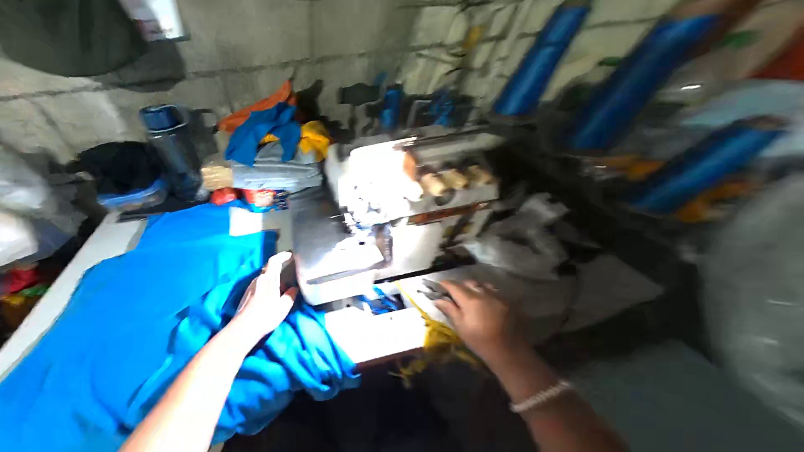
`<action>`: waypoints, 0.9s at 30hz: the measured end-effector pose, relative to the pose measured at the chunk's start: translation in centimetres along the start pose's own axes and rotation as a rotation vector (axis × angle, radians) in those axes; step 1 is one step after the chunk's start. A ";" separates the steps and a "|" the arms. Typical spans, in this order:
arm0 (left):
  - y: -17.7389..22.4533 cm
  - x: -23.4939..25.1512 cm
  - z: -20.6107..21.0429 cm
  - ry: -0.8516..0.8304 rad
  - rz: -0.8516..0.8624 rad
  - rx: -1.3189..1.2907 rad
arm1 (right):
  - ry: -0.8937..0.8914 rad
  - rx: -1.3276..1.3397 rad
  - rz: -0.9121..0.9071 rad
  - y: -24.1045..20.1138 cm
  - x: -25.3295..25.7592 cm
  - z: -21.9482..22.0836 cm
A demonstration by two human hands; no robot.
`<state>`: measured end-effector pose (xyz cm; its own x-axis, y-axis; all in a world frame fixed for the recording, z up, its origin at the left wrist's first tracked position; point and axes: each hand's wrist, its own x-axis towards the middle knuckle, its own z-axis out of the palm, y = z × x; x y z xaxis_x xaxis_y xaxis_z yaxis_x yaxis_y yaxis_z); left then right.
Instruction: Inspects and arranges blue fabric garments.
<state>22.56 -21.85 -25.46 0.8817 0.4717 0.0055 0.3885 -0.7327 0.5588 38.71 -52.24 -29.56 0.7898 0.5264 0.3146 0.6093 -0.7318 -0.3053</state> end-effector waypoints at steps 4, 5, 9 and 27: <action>-1.2 1.5 2.0 -0.060 0.040 0.101 | 0.099 0.022 0.044 -1.3 -0.7 0.2; -1.0 1.5 1.8 -0.085 0.036 0.125 | 0.178 0.061 0.005 -2.0 -1.3 0.5; -0.1 0.9 0.4 -0.166 0.052 0.193 | 0.044 0.265 -0.244 -8.4 -4.1 2.2; 4.5 -4.3 -3.7 -0.180 0.598 0.244 | -0.035 0.750 -0.397 -11.4 -4.2 -2.4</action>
<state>19.51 -25.37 -19.91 0.9867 -0.1235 0.1056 -0.1500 -0.9424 0.2989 28.28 -47.13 -25.19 0.5022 0.7055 0.5001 0.7168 -0.0161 -0.6971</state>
